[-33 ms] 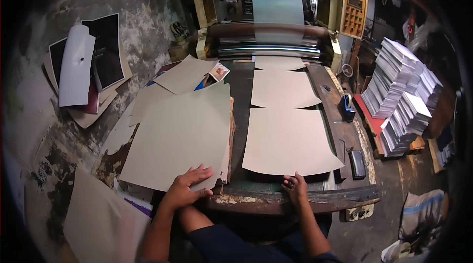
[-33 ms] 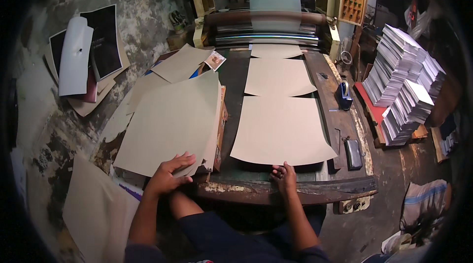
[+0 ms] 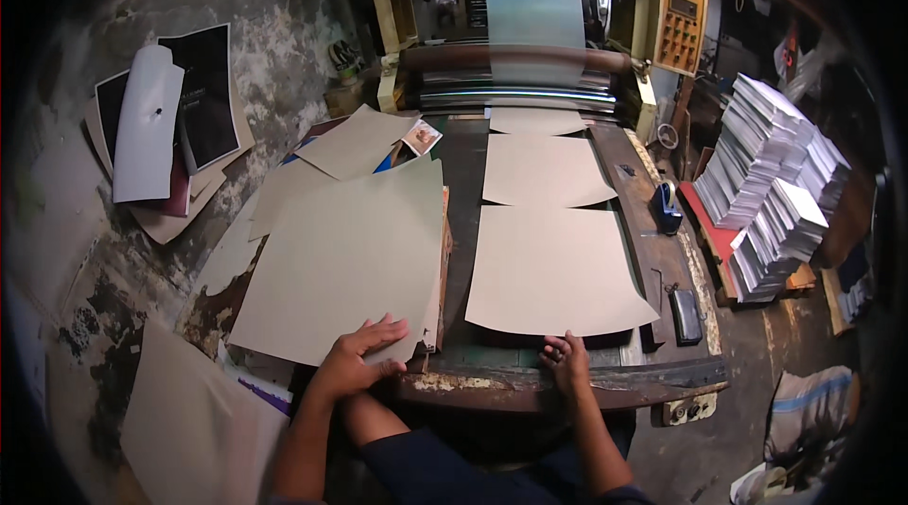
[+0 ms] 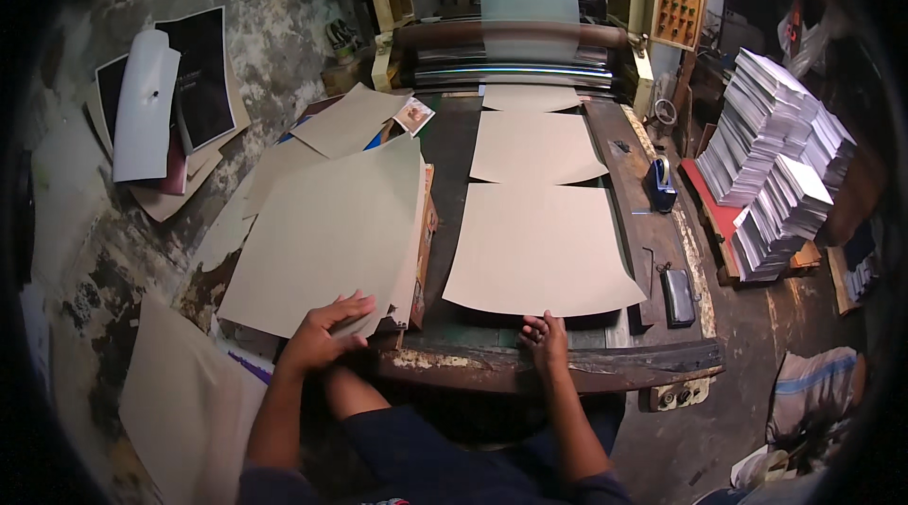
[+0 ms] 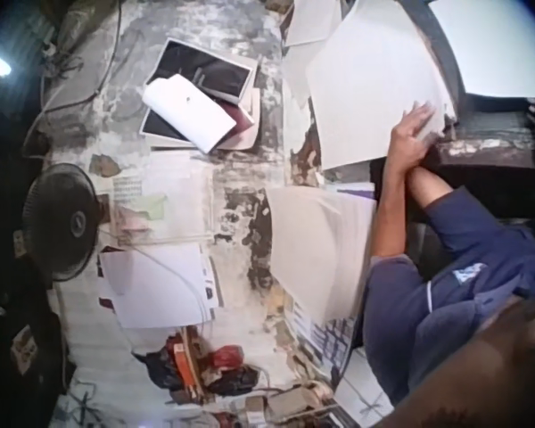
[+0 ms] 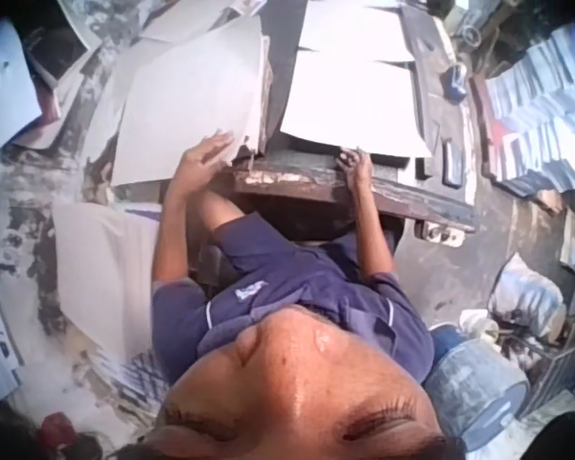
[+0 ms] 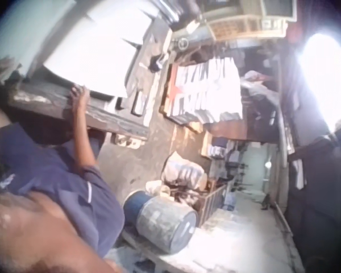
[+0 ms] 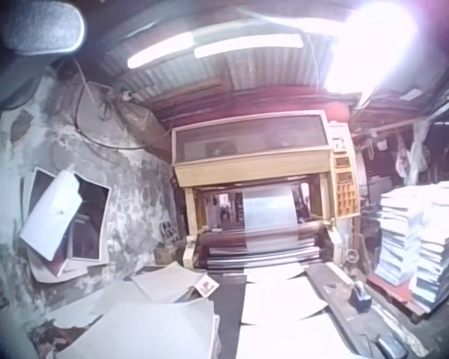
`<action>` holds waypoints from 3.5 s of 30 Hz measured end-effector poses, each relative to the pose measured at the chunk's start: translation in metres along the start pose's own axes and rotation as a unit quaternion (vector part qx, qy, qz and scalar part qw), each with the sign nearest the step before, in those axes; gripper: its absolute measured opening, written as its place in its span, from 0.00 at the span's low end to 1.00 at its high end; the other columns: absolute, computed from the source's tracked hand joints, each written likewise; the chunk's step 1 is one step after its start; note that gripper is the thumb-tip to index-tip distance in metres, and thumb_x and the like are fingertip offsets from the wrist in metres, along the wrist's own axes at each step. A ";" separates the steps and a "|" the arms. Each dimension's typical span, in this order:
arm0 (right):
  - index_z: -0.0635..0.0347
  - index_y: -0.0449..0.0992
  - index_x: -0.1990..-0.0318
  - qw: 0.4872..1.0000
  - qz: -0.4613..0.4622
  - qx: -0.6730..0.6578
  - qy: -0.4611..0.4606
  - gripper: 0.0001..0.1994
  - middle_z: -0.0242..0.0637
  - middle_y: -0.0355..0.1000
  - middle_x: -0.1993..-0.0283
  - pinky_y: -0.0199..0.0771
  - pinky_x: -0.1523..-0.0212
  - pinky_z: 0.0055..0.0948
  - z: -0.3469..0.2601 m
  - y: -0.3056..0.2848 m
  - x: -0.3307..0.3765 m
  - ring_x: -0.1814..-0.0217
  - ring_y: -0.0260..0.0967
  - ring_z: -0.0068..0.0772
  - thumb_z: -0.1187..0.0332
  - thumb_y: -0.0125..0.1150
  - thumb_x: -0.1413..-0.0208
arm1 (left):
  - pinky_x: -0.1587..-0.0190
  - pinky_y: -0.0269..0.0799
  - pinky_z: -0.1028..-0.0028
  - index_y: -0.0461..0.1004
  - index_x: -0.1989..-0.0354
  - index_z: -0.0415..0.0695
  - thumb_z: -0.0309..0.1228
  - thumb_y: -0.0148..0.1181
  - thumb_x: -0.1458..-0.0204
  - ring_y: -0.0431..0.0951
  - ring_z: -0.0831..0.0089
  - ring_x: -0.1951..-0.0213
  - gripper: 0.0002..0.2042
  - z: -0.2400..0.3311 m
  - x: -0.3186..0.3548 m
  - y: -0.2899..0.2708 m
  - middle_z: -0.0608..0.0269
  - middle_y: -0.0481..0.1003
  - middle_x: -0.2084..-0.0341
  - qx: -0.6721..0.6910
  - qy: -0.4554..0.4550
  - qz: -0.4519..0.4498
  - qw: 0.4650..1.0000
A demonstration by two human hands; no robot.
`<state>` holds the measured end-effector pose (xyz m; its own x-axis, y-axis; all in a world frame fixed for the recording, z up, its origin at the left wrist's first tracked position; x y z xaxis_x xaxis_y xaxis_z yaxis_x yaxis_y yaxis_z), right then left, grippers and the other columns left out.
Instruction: The person lifts sheets of paper from a stack and places them one by one onto the feed table of a laminating or printing machine.
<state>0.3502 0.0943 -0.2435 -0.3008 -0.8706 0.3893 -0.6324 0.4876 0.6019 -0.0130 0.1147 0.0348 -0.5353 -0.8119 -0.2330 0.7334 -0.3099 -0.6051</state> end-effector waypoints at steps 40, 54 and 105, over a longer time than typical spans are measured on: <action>0.68 0.65 0.50 0.986 -0.044 0.037 0.156 0.23 0.54 0.74 0.61 0.75 0.58 0.41 0.069 -0.032 0.202 0.70 0.71 0.36 0.53 0.50 0.36 | 0.48 0.70 0.64 0.80 0.57 0.42 0.36 0.63 0.46 0.79 0.57 0.50 0.13 0.024 0.030 0.004 0.58 0.80 0.59 -0.157 0.053 0.224 0.961; 0.54 0.62 0.59 0.995 -0.051 -0.031 0.084 0.16 0.52 0.73 0.57 0.74 0.54 0.42 0.034 0.007 0.089 0.64 0.71 0.36 0.49 0.46 0.35 | 0.39 0.59 0.58 0.80 0.61 0.42 0.38 0.56 0.40 0.79 0.63 0.59 0.13 0.001 0.042 0.008 0.60 0.81 0.64 -0.095 -0.037 0.330 0.938; 0.70 0.65 0.46 0.971 -0.070 0.108 0.204 0.20 0.57 0.71 0.59 0.78 0.58 0.47 0.083 -0.053 0.241 0.64 0.72 0.40 0.63 0.53 0.39 | 0.33 0.42 0.58 0.81 0.77 0.37 0.39 0.50 0.49 0.81 0.60 0.60 0.18 0.001 0.018 0.129 0.54 0.81 0.74 0.472 0.037 -0.034 0.880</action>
<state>0.2521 -0.1465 -0.2392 0.0781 -0.8080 0.5839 -0.7952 0.3028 0.5253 0.0721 0.0600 -0.0467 -0.5911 -0.7526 -0.2902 0.7020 -0.6572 0.2744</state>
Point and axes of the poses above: each hand's wrist, its own x-axis away from the middle knuckle, its own y-axis out of the palm, z = x × y, the point moved 9 cm from there along -x, towards the middle knuckle
